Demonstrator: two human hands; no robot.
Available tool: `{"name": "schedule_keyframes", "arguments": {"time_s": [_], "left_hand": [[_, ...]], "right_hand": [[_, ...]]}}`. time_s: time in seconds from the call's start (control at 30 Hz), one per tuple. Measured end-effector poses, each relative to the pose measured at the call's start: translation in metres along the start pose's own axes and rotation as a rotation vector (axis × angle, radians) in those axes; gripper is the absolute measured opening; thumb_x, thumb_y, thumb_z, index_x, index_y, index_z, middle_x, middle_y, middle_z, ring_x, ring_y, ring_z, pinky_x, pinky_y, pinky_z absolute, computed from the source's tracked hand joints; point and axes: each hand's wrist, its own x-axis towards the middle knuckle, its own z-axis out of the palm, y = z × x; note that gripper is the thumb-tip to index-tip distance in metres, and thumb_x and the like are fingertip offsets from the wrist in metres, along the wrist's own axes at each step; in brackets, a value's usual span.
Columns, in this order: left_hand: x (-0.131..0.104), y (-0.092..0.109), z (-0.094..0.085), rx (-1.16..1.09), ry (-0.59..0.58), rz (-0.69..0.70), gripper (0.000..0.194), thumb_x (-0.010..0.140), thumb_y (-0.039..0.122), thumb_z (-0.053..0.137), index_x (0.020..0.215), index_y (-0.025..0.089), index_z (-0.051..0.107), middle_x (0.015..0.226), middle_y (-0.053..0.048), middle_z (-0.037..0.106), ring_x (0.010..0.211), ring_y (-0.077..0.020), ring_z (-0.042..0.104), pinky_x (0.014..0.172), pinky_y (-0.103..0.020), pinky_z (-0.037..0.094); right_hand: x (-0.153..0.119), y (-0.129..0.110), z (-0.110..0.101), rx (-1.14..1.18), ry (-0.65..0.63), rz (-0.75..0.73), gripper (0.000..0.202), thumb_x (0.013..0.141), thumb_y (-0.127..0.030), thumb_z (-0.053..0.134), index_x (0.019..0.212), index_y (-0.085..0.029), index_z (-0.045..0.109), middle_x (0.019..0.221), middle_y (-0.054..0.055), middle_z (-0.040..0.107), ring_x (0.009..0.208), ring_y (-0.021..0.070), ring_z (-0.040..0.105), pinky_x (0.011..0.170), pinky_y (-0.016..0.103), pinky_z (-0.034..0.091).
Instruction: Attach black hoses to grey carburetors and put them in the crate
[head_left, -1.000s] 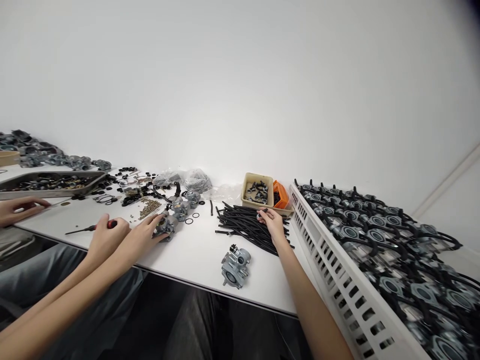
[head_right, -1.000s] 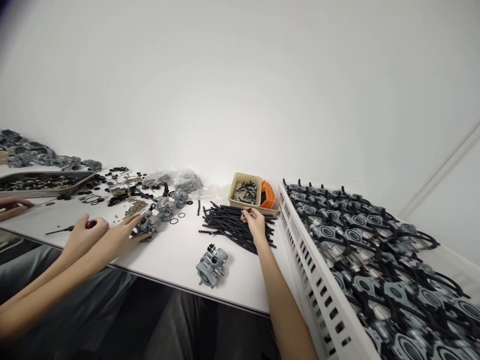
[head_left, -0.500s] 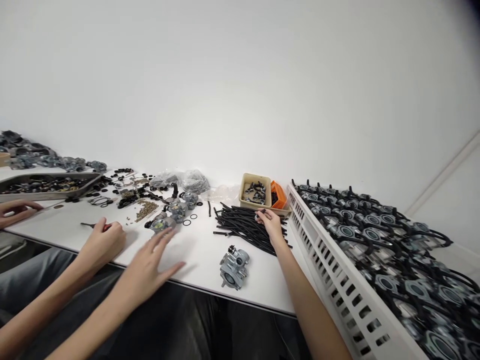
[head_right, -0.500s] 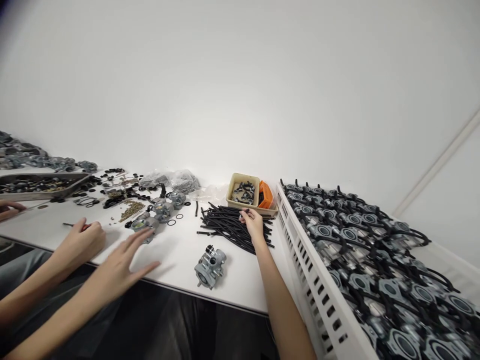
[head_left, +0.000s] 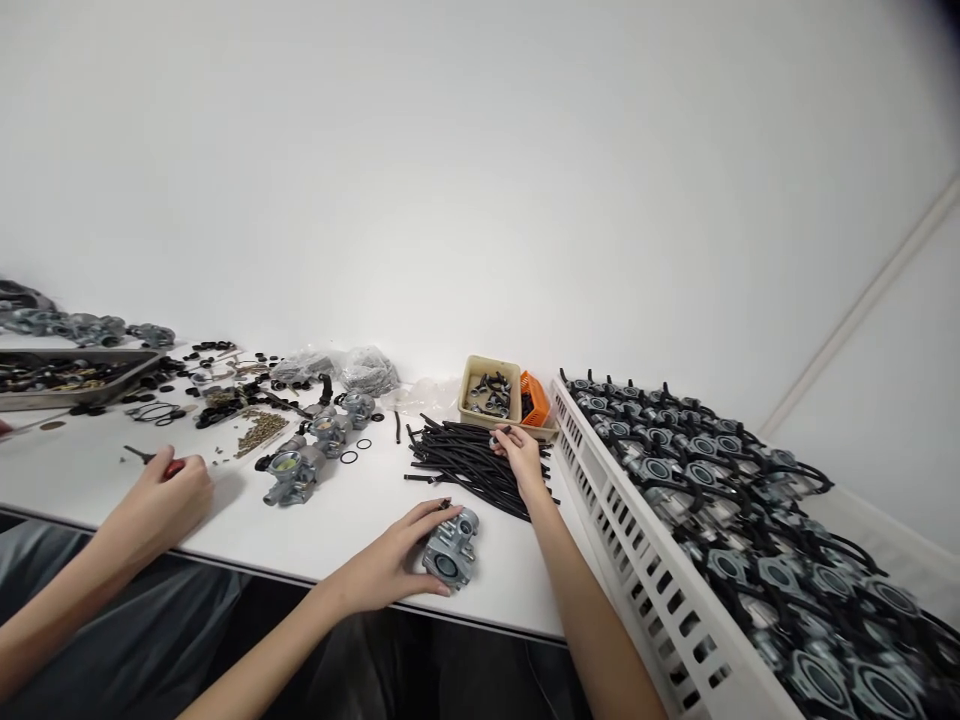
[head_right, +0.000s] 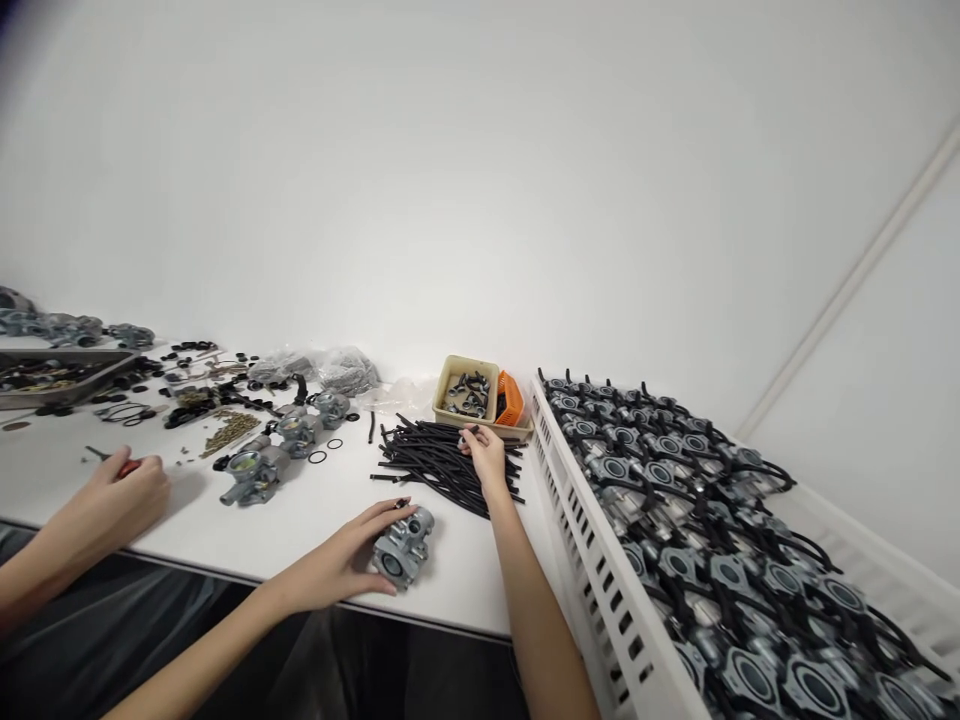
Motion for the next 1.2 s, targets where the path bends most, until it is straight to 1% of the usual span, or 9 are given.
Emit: {"name": "schedule_keyframes", "arguments": {"time_s": [0.17,0.43,0.63,0.8,0.93,1.03,1.1,1.17,1.2], "left_hand": [[0.006,0.005,0.002,0.01,0.008,0.023,0.075,0.076,0.045,0.069,0.142,0.032,0.037,0.142,-0.01,0.038,0.132,-0.0277,0.039,0.111,-0.041,0.03],[0.023,0.008,0.015,0.103,0.041,0.006,0.055,0.09,0.047,0.047,0.142,0.033,0.037,0.149,-0.009,0.03,0.13,-0.0284,0.041,0.107,-0.042,0.035],[0.026,0.007,0.02,0.082,0.071,0.04,0.049,0.083,0.044,0.059,0.128,0.029,0.049,0.15,-0.011,0.031,0.137,-0.0317,0.031,0.11,-0.047,0.031],[0.027,0.017,0.02,0.074,0.109,0.011,0.044,0.076,0.042,0.067,0.114,0.026,0.051,0.155,-0.011,0.018,0.142,-0.0315,0.02,0.11,-0.048,0.03],[0.031,0.018,0.03,0.018,0.191,0.0,0.043,0.069,0.045,0.073,0.098,0.023,0.05,0.153,-0.013,0.026,0.137,-0.0318,0.033,0.106,-0.047,0.036],[0.031,0.014,0.039,-0.036,0.31,-0.055,0.051,0.069,0.045,0.073,0.106,0.024,0.046,0.145,-0.015,0.038,0.127,-0.0306,0.046,0.101,-0.045,0.041],[0.031,0.012,0.042,-0.043,0.362,-0.101,0.073,0.067,0.044,0.075,0.125,0.025,0.035,0.143,-0.016,0.041,0.126,-0.03,0.047,0.102,-0.046,0.039],[0.03,0.011,0.041,-0.047,0.359,-0.155,0.093,0.065,0.042,0.076,0.138,0.026,0.021,0.141,-0.016,0.043,0.125,-0.0292,0.048,0.104,-0.046,0.038],[0.031,0.012,0.039,-0.054,0.338,-0.187,0.096,0.065,0.043,0.077,0.139,0.025,0.019,0.138,-0.016,0.046,0.122,-0.0287,0.051,0.103,-0.046,0.039]], "right_hand": [[0.0,0.001,0.0,0.011,0.01,-0.002,0.04,0.056,-0.044,0.078,0.081,-0.015,0.066,0.071,0.005,0.069,0.055,0.0142,0.061,0.054,0.026,0.048],[0.001,0.003,0.0,0.024,0.018,0.0,0.035,0.059,-0.039,0.075,0.083,-0.014,0.066,0.071,0.004,0.069,0.055,0.0132,0.061,0.053,0.024,0.047],[-0.001,0.0,0.002,0.052,0.022,-0.002,0.032,0.058,-0.038,0.075,0.079,-0.015,0.065,0.069,0.003,0.068,0.053,0.0131,0.061,0.051,0.024,0.046],[-0.003,-0.004,0.001,0.06,-0.007,-0.027,0.03,0.062,-0.04,0.073,0.078,-0.016,0.065,0.074,0.005,0.071,0.048,0.01,0.055,0.043,0.021,0.039],[-0.004,-0.007,0.001,0.067,-0.015,-0.051,0.033,0.063,-0.046,0.074,0.076,-0.017,0.064,0.074,0.004,0.071,0.044,0.0078,0.048,0.039,0.021,0.034],[-0.005,-0.009,0.002,0.065,-0.003,-0.051,0.036,0.063,-0.049,0.074,0.074,-0.017,0.061,0.073,0.005,0.071,0.043,0.0069,0.046,0.038,0.02,0.032],[-0.005,-0.009,0.003,0.063,0.006,-0.037,0.038,0.063,-0.051,0.073,0.074,-0.018,0.058,0.071,0.004,0.071,0.042,0.0069,0.045,0.037,0.02,0.031],[-0.005,-0.009,0.003,0.066,0.01,-0.035,0.039,0.064,-0.052,0.072,0.074,-0.018,0.056,0.07,0.004,0.07,0.041,0.0067,0.045,0.037,0.02,0.03],[-0.005,-0.008,0.003,0.07,0.011,-0.036,0.04,0.064,-0.053,0.072,0.075,-0.018,0.055,0.071,0.004,0.071,0.04,0.0064,0.044,0.036,0.02,0.03]]}}
